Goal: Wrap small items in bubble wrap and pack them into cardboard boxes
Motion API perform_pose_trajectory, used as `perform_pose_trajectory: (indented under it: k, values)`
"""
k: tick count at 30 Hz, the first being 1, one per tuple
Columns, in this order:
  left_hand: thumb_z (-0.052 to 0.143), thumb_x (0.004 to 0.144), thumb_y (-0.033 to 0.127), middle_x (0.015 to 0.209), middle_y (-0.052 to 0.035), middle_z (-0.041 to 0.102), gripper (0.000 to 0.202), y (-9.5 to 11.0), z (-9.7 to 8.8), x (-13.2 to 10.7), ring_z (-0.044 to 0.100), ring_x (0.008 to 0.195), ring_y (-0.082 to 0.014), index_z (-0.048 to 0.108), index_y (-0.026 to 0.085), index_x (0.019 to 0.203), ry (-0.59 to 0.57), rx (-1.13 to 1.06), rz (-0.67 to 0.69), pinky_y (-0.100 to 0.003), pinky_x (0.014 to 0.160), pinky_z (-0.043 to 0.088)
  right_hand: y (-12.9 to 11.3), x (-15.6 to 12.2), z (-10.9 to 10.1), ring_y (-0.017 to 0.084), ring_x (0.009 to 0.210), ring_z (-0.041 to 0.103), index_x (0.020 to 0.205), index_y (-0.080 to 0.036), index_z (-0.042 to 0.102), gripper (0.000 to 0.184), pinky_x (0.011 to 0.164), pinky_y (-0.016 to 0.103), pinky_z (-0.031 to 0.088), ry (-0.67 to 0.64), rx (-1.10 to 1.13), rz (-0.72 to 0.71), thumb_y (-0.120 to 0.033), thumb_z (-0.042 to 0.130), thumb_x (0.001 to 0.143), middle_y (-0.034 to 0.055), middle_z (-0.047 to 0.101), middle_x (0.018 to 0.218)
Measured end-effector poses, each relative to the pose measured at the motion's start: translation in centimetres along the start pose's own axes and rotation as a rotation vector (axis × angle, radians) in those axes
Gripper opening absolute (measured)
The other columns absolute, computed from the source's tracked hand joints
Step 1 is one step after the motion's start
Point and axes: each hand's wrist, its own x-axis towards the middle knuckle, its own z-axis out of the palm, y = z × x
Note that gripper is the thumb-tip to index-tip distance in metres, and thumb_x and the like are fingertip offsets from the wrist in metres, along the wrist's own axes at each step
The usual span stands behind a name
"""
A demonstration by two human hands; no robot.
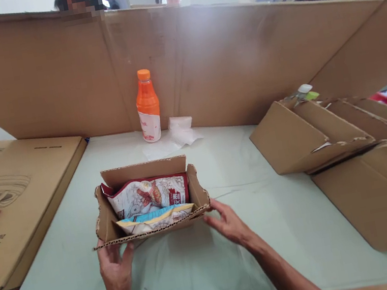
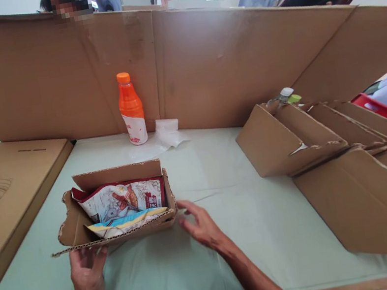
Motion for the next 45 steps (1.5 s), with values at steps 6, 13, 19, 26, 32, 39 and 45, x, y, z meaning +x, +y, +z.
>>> perform_pose_trajectory:
  k: [6,13,19,26,32,39,45]
  values:
    - [0.083,0.067,0.059,0.139,-0.0204,0.062,0.089,-2.1,-0.4,-0.2,0.057,0.135,-0.0372,0.052,0.017,0.139,0.035,0.05,-0.021,-0.049,0.112,0.048,2.5,14.1,-6.5,0.027,0.116,0.065,0.118,-0.021,0.072,0.035,0.099,0.044,0.052,0.327,-0.371,0.064,-0.032,0.057,0.087,0.0111,0.072,0.129]
    - [0.071,0.074,0.064,0.107,-0.0157,0.072,0.075,-3.9,-1.0,-0.6,0.072,0.1,-0.033,0.058,0.016,0.13,0.134,0.347,-0.045,-0.045,0.089,0.06,3.2,28.3,-4.2,0.04,0.136,0.046,0.093,-0.016,0.073,0.017,0.11,0.058,0.034,0.466,-0.479,0.116,-0.027,0.067,0.081,0.0211,0.058,0.145]
    - [0.065,0.078,0.062,0.088,-0.0126,0.07,0.049,-3.8,-1.7,-0.8,0.069,0.092,-0.0354,0.065,0.018,0.101,0.13,0.558,-0.018,-0.052,0.089,0.058,4.8,19.8,-4.5,0.025,0.107,0.066,0.086,-0.02,0.069,0.017,0.096,0.038,0.048,0.424,-0.46,0.102,-0.031,0.057,0.089,0.0086,0.076,0.112]
    - [0.072,0.073,0.06,0.087,-0.0106,0.069,0.052,-3.1,-1.5,-1.1,0.068,0.104,-0.039,0.066,0.018,0.102,0.071,0.494,-0.006,-0.054,0.097,0.055,6.9,8.4,-11.5,0.023,0.074,0.068,0.089,-0.019,0.072,0.029,0.068,0.034,0.05,0.373,-0.596,0.198,-0.045,0.059,0.089,0.0085,0.076,0.087]
    - [0.08,0.064,0.06,0.108,-0.0151,0.073,0.076,-3.8,-1.4,-0.3,0.067,0.114,-0.0382,0.061,0.016,0.124,0.064,0.328,-0.04,-0.053,0.102,0.054,6.5,18.3,-10.3,0.031,0.118,0.06,0.117,-0.021,0.072,0.037,0.101,0.044,0.044,0.324,-0.709,0.043,-0.017,0.062,0.082,0.0132,0.068,0.132]
    - [0.074,0.071,0.063,0.105,-0.0159,0.073,0.067,-3.7,-1.2,-0.9,0.069,0.11,-0.0391,0.063,0.016,0.117,0.115,0.411,-0.027,-0.055,0.099,0.055,5.8,25.3,-9.1,0.031,0.123,0.057,0.104,-0.018,0.075,0.03,0.102,0.046,0.04,0.396,-0.705,-0.033,-0.013,0.051,0.087,0.0148,0.065,0.137]
    - [0.076,0.068,0.063,0.098,-0.0131,0.072,0.061,-3.7,-1.4,-0.8,0.069,0.108,-0.0383,0.064,0.019,0.107,0.149,0.423,-0.003,-0.054,0.097,0.056,3.6,22.6,-13.7,0.024,0.105,0.066,0.111,-0.019,0.073,0.036,0.093,0.037,0.047,0.516,-0.622,-0.117,-0.024,0.042,0.094,0.0112,0.074,0.117]
